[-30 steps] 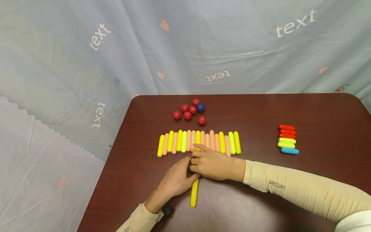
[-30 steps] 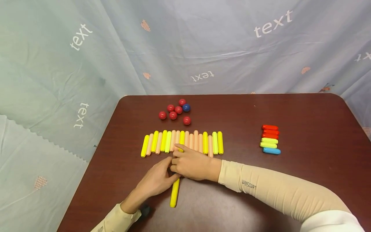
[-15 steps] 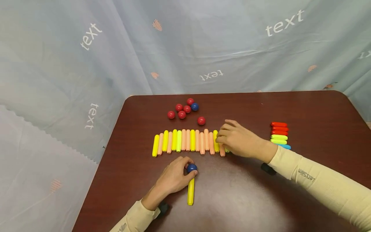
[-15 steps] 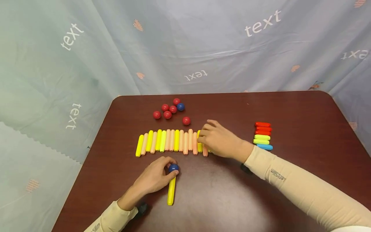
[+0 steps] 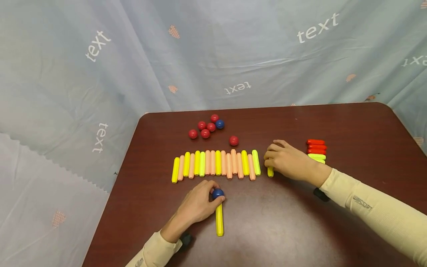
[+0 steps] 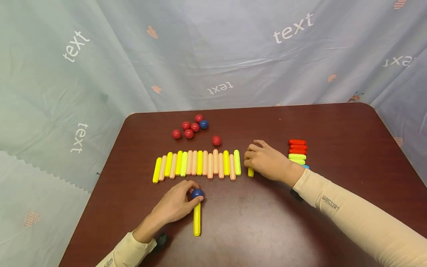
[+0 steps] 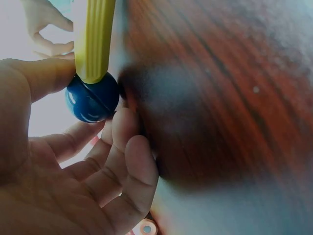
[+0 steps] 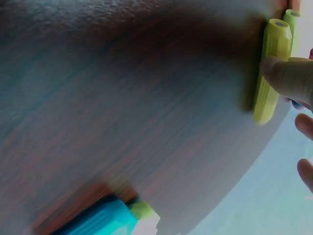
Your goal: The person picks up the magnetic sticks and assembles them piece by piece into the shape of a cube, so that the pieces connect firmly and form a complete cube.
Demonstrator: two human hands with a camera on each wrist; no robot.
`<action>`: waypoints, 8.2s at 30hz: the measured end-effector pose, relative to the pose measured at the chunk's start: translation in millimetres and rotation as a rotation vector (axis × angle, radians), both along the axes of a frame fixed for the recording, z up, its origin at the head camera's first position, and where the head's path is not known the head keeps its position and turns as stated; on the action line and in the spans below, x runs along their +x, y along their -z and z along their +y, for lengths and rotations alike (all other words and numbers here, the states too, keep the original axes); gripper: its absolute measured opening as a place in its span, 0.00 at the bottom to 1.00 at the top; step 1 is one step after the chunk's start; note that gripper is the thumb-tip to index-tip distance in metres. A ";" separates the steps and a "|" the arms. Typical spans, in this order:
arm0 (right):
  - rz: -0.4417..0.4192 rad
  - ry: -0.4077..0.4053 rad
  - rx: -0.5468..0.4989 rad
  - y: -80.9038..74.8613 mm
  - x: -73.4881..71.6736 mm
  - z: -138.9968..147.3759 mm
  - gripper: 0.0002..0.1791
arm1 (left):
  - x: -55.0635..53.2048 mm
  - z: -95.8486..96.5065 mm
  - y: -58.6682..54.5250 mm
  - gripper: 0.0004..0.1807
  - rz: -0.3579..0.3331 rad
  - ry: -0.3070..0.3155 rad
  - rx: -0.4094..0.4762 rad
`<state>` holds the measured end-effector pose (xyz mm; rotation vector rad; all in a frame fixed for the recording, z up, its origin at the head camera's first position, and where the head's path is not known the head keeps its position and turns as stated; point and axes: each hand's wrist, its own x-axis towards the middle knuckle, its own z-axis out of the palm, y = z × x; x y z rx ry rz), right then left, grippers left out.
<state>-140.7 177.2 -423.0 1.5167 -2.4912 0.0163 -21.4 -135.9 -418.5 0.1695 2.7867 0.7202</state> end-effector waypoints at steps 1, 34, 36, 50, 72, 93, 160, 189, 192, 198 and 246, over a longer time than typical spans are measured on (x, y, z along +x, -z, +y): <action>0.000 -0.004 0.017 -0.3 1.8 0.5 0.11 | 0.4 -0.4 0.3 0.17 0.000 -0.001 0.001; -0.083 -0.040 0.078 -5.7 62.1 -100.7 0.13 | -1.6 0.1 0.4 0.14 0.077 0.072 -0.025; -0.070 -0.042 0.074 -5.2 62.3 -103.5 0.12 | -1.5 0.3 0.2 0.15 0.080 0.077 -0.032; -0.042 -0.052 0.054 -2.6 63.1 -110.5 0.10 | -5.6 6.1 1.1 0.11 0.163 0.182 -0.102; -0.145 0.433 0.049 -17.9 -52.3 -17.4 0.29 | -3.4 6.8 1.9 0.12 0.100 0.111 -0.082; -0.128 0.394 -0.053 -20.5 -32.1 2.2 0.21 | -3.4 7.0 2.8 0.12 0.095 0.101 -0.057; -0.083 -0.002 -0.024 -7.6 51.5 -70.2 0.10 | -22.3 29.1 3.8 0.27 0.084 0.369 0.040; -0.048 0.103 -0.042 -17.1 26.4 -29.4 0.12 | -22.6 6.9 -3.4 0.15 0.055 0.132 0.002; -0.060 0.063 -0.010 -20.1 36.7 -44.9 0.12 | -22.8 6.6 -3.0 0.15 0.062 0.131 -0.004; -0.138 0.062 0.077 -15.3 49.1 -64.6 0.15 | -20.9 7.5 -0.6 0.14 0.077 0.162 -0.005; -0.090 0.049 0.006 5.5 68.9 -81.5 0.11 | -23.4 17.6 4.1 0.13 0.137 0.296 -0.068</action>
